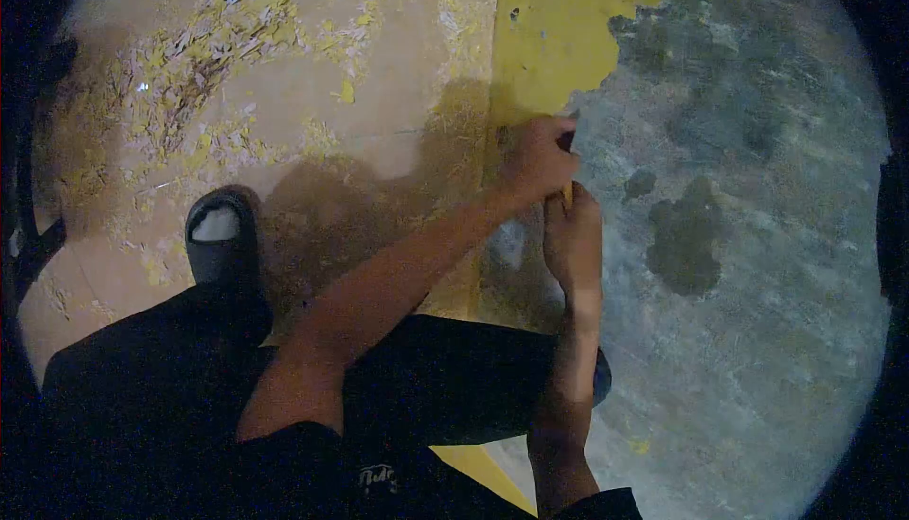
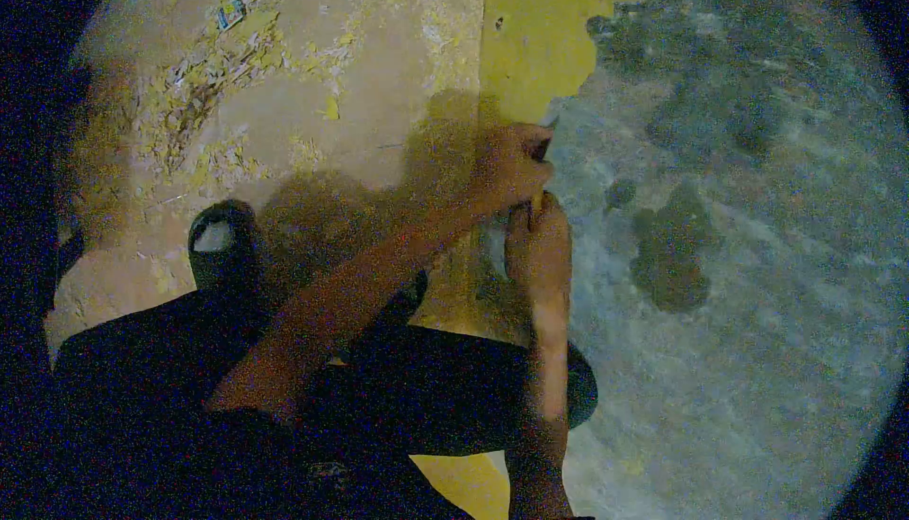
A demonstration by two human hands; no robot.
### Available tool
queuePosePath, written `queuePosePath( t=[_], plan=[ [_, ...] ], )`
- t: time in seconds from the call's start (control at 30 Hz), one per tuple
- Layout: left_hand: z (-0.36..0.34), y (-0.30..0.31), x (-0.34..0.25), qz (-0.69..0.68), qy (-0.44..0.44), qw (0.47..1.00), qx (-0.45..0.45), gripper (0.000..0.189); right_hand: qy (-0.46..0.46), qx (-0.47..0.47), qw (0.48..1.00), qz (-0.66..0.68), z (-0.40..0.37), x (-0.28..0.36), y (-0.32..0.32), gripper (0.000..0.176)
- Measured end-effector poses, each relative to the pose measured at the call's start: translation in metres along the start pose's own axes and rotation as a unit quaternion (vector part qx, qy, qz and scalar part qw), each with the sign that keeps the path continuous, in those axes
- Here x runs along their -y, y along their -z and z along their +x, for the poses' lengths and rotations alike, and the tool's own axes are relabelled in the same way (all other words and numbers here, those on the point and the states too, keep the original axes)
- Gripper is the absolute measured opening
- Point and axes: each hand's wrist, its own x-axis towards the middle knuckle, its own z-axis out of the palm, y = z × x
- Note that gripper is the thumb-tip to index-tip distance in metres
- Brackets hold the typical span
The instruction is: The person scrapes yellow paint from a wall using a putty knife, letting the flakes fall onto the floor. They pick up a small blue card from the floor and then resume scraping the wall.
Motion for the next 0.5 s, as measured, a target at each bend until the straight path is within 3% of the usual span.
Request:
queuePosePath(
  t=[0.17, 0.23, 0.27, 0.33, 0.47, 0.5],
  plan=[
    [0.011, 0.005, 0.011, 0.020, -0.002, 1.000, 0.018, 0.024, 0.009, 0.024, 0.999, 0.029, 0.008, -0.001, -0.007, 0.028],
    [0.012, 0.007, 0.011, 0.007, 0.050, 0.997, 0.053, 0.026, 0.054, -0.018, 0.998, -0.027, 0.011, -0.013, -0.016, 0.030],
    [0.013, 0.003, 0.010, 0.005, 0.044, 0.998, 0.049, 0.026, 0.061, -0.021, 0.998, -0.028, 0.010, -0.013, -0.012, 0.030],
    [0.004, 0.002, 0.014, -0.006, -0.077, 0.997, 0.012, 0.026, 0.024, -0.010, 1.000, 0.012, -0.003, -0.010, -0.008, 0.031],
    [0.016, 0.000, 0.031, 0.075, -0.057, 0.995, -0.045, 0.028, -0.011, 0.011, 0.999, 0.029, 0.014, -0.015, -0.021, 0.029],
    [0.014, 0.003, 0.035, 0.037, -0.009, 0.998, 0.049, 0.031, 0.016, 0.002, 1.000, 0.008, 0.004, -0.014, -0.019, 0.028]
  ],
)
